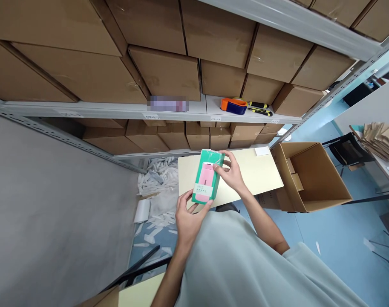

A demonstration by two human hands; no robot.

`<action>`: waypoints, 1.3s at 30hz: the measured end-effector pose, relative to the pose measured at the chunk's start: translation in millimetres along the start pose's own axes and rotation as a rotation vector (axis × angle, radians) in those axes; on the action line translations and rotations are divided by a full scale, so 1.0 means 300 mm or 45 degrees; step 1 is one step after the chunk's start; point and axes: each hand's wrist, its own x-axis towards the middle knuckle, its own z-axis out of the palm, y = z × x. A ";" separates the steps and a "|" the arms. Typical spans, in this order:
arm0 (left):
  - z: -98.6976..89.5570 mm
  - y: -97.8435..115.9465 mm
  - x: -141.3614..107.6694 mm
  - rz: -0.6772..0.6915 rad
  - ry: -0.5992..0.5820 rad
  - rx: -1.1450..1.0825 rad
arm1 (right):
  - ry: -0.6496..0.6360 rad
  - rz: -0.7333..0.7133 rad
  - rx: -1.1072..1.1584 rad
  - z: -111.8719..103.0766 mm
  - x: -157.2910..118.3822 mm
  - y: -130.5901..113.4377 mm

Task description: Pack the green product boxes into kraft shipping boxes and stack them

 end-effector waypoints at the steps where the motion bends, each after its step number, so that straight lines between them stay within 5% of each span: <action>1: -0.009 -0.003 0.001 -0.062 -0.021 -0.093 | 0.005 -0.004 0.026 -0.006 0.005 0.005; 9: -0.078 -0.014 0.068 -0.951 -0.143 -0.723 | 0.024 -0.064 0.173 -0.011 0.001 0.032; 15: -0.074 -0.001 0.130 -1.151 -0.235 -0.828 | -0.076 -0.432 -0.179 0.032 -0.104 -0.019; 19: -0.048 -0.002 0.180 -1.113 -0.290 -0.922 | -0.209 -0.927 -0.421 0.017 -0.197 -0.016; 21: -0.040 0.004 0.205 -1.067 -0.333 -0.931 | -0.301 -1.028 -0.492 -0.002 -0.245 0.010; 29: -0.018 0.010 0.255 -0.851 -0.414 -0.645 | -0.581 -0.493 -0.468 -0.012 -0.334 0.027; 34: -0.022 -0.015 0.219 -0.667 -0.214 -0.590 | -0.217 -0.371 -0.482 -0.018 -0.212 -0.091; 39: -0.079 0.037 0.174 -0.497 -0.341 -0.285 | 0.199 -0.152 -0.223 -0.055 0.022 -0.117</action>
